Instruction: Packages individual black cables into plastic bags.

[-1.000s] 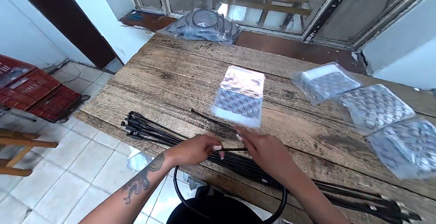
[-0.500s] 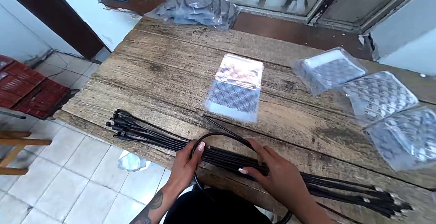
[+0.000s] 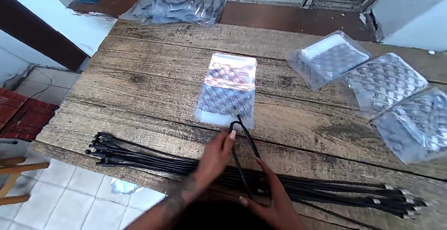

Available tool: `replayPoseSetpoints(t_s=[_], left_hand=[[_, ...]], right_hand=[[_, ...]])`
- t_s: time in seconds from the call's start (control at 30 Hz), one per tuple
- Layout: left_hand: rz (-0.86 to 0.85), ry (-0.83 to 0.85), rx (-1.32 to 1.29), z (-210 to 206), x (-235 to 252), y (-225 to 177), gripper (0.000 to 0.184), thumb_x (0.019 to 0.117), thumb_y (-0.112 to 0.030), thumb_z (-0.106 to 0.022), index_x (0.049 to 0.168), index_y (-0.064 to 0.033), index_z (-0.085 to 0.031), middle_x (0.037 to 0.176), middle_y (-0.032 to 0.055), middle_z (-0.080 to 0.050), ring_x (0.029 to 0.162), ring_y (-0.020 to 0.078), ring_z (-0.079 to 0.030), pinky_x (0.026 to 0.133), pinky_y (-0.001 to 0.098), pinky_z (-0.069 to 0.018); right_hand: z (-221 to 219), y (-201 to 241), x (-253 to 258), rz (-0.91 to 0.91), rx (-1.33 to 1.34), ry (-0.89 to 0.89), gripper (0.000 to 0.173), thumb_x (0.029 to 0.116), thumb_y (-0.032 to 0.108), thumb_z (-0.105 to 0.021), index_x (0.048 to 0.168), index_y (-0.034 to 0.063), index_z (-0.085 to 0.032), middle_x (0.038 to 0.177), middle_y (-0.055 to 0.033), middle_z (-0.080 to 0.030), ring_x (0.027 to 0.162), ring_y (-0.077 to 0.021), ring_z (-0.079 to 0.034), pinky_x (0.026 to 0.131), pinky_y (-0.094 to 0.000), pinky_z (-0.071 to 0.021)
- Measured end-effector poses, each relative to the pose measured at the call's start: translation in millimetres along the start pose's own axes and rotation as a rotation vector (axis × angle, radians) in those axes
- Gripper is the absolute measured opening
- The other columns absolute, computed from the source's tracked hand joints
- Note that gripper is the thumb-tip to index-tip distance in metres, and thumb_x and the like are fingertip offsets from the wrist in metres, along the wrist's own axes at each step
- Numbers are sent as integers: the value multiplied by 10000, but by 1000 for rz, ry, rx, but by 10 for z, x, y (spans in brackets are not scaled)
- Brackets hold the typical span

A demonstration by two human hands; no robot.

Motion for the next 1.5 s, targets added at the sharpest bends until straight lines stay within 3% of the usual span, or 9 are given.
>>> replayPoseSetpoints(t_s=[0.1,0.23,0.63,0.87,0.93,1.07,1.33,1.43,1.5], left_hand=[[-186,166,334,512,701,343,193,996,-168,-669,1091,-15,-739,1061,161,-714,986,290,-691,930,486,-558],[-294,132,376,660,1199,565,208,802,-42,-850,975,1,-743,1016,166,-713,979,315,-687,920,513,-553],[-266,-25,368,464,1204,556,103,905,-84,-767,934,11,-741,933,160,-709,884,304,-699,845,516,-570],[-485,2,671,608,689,247,179,946,34,-627,1111,66,-690,1130,243,-687,1092,406,-679,966,532,-550],[-586,-60,756,704,486,370,128,929,12,-654,1025,41,-734,1140,208,-698,1121,404,-655,976,534,-538],[-811,-172,937,478,-205,250,365,914,-35,-656,1261,-127,-725,1367,35,-660,968,280,-688,810,489,-546],[-871,0,740,-85,-708,-290,415,936,35,-590,1309,-113,-693,1351,10,-677,876,218,-721,695,372,-593],[-942,-146,669,-88,-949,-463,439,948,-7,-586,1348,-172,-662,1294,47,-693,844,213,-697,656,347,-567],[-737,-287,509,51,-1005,-311,330,954,-84,-620,1265,-174,-687,1128,137,-701,812,262,-707,664,377,-596]], right_hand=[[205,-113,-15,3,-273,-132,1029,657,778,-741,1465,164,-572,1514,-324,-439,1207,-537,-559,898,-697,-461],[345,0,-45,2,-412,-61,954,641,740,-789,1412,200,-629,1521,-348,-413,1196,-546,-558,910,-689,-443],[466,322,-115,50,-426,-37,833,668,742,-777,1318,226,-705,1550,-358,-366,1280,-566,-498,1000,-690,-390],[427,488,-421,15,-504,75,815,685,738,-768,1318,229,-705,1544,-365,-371,1281,-572,-494,976,-691,-398],[374,596,-489,51,-511,140,787,698,698,-786,1317,219,-706,1536,-377,-372,1289,-589,-479,979,-707,-385],[202,686,-325,123,-494,81,769,657,728,-792,1270,268,-725,1519,-310,-448,1283,-531,-518,977,-691,-415],[-132,448,-129,-41,-136,-192,520,735,583,-780,1126,240,-804,1382,-245,-598,1195,-464,-585,934,-674,-448],[-202,472,27,-91,-12,-325,450,707,329,-826,1041,30,-777,1092,-234,-702,1117,-461,-610,949,-658,-451],[-233,444,107,-150,29,-372,576,732,362,-839,1200,40,-744,1093,-226,-712,1136,-451,-606,990,-633,-440]])
Point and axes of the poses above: each hand's wrist, its own x-axis towards the middle knuckle, its own z-axis out of the back of the hand, y = z × x, the point moved 6 cm from there along x, towards the middle knuckle
